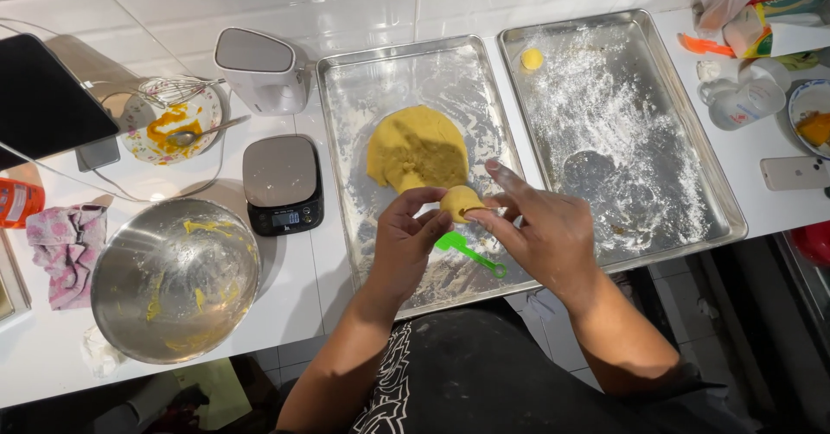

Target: Kneading dough, portioning it using a scale, and rolling it into small balls on a floured tray

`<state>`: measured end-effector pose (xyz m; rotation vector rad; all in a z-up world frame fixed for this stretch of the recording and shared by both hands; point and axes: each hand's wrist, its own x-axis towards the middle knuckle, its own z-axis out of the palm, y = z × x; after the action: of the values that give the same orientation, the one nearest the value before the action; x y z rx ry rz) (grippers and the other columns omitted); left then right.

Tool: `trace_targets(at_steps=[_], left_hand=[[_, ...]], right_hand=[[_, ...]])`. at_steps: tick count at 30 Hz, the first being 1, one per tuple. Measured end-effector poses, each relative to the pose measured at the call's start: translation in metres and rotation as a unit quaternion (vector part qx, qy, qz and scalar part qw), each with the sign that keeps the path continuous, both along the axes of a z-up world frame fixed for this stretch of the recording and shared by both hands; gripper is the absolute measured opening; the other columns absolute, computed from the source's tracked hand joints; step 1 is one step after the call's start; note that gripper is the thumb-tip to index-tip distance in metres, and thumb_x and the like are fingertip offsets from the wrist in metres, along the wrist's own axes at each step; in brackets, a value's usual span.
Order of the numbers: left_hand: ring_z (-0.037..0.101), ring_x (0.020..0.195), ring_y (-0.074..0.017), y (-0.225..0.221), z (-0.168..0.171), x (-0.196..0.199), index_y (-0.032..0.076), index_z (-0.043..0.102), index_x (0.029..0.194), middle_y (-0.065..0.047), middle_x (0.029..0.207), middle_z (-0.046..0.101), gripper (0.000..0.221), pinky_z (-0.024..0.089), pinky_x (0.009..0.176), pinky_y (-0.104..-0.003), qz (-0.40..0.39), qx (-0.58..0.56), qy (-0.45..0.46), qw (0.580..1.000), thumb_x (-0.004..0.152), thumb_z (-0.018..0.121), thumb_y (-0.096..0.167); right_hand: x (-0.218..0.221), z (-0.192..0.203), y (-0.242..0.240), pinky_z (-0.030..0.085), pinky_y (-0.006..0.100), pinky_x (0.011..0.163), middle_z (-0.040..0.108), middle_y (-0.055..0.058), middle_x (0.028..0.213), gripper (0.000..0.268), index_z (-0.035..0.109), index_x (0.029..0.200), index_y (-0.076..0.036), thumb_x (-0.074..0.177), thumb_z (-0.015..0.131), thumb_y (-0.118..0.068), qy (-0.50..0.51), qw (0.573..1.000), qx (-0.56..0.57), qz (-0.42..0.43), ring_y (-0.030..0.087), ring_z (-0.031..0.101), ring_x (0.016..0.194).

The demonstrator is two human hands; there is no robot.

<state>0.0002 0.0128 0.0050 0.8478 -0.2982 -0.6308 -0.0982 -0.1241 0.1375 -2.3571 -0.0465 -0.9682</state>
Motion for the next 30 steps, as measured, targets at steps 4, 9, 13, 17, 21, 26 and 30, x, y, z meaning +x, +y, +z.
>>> trace_targets(at_steps=[4,9,13,17,21,26,30], left_hand=[[0.075,0.096,-0.0265,-0.002,-0.004,-0.003,-0.004,0.061,0.123,-0.013,0.112,0.067,0.031,0.065,0.082,-0.033,-0.016,-0.059,0.045,0.997,0.093,0.071,-0.002],[0.076,0.093,-0.0298,0.006,-0.006,-0.005,-0.006,0.058,0.129,-0.019,0.124,0.063,0.036,0.067,0.079,-0.032,-0.065,-0.123,0.068,0.988,0.095,0.069,0.001],[0.074,0.095,-0.0187,0.028,0.033,0.001,-0.002,0.052,0.143,-0.015,0.140,0.055,0.055,0.067,0.078,-0.025,-0.095,-0.121,-0.023,0.988,0.094,0.073,0.009],[0.074,0.099,-0.0321,0.037,0.037,0.002,0.001,0.051,0.147,-0.017,0.138,0.055,0.074,0.066,0.082,-0.036,-0.064,-0.037,-0.163,0.984,0.082,0.086,0.013],[0.074,0.096,-0.0270,0.023,0.015,-0.015,-0.004,0.064,0.133,-0.019,0.117,0.069,0.054,0.065,0.084,-0.038,0.014,0.017,-0.092,0.995,0.083,0.084,0.005],[0.075,0.093,-0.0316,0.008,0.012,-0.020,-0.005,0.063,0.128,-0.021,0.116,0.069,0.047,0.065,0.085,-0.041,0.029,-0.032,0.053,0.998,0.087,0.080,0.007],[0.074,0.079,-0.0292,-0.001,0.028,-0.023,-0.006,0.062,0.122,-0.021,0.102,0.069,0.044,0.062,0.069,-0.034,0.031,0.011,0.088,0.996,0.086,0.080,0.013]], right_hand=[[-0.008,0.004,0.011,0.055,0.032,0.045,0.074,0.024,0.083,0.036,0.073,0.110,0.010,0.087,0.085,-0.015,-0.085,0.996,-0.039,-0.013,0.026,0.069,0.056],[-0.002,0.017,0.020,0.063,0.049,0.076,0.074,0.024,0.108,0.014,0.077,0.098,0.003,0.087,0.078,-0.005,0.029,0.996,-0.003,0.086,0.045,0.074,0.095],[-0.003,-0.002,0.019,0.063,0.042,0.072,0.077,0.020,0.090,0.013,0.078,0.090,0.000,0.080,0.085,-0.003,0.025,0.986,0.148,0.066,0.036,0.077,0.082],[-0.002,-0.041,0.029,0.060,0.032,0.067,0.073,0.020,0.082,0.016,0.075,0.094,0.007,0.080,0.083,0.005,0.013,0.901,0.433,0.028,0.023,0.071,0.072],[-0.002,-0.022,0.047,0.053,0.033,0.050,0.074,0.020,0.077,0.025,0.074,0.123,-0.006,0.101,0.064,-0.011,0.045,0.980,0.188,-0.041,0.025,0.070,0.055],[-0.007,-0.011,0.047,0.055,0.053,0.080,0.039,0.043,0.143,0.080,0.037,0.158,-0.005,0.105,0.021,-0.063,0.069,0.993,0.064,-0.075,0.047,0.061,0.105],[-0.013,-0.044,0.029,0.053,0.063,0.095,0.053,0.038,0.137,0.075,0.046,0.147,0.006,0.086,0.081,-0.023,-0.004,0.999,0.033,-0.001,0.054,0.060,0.114]])
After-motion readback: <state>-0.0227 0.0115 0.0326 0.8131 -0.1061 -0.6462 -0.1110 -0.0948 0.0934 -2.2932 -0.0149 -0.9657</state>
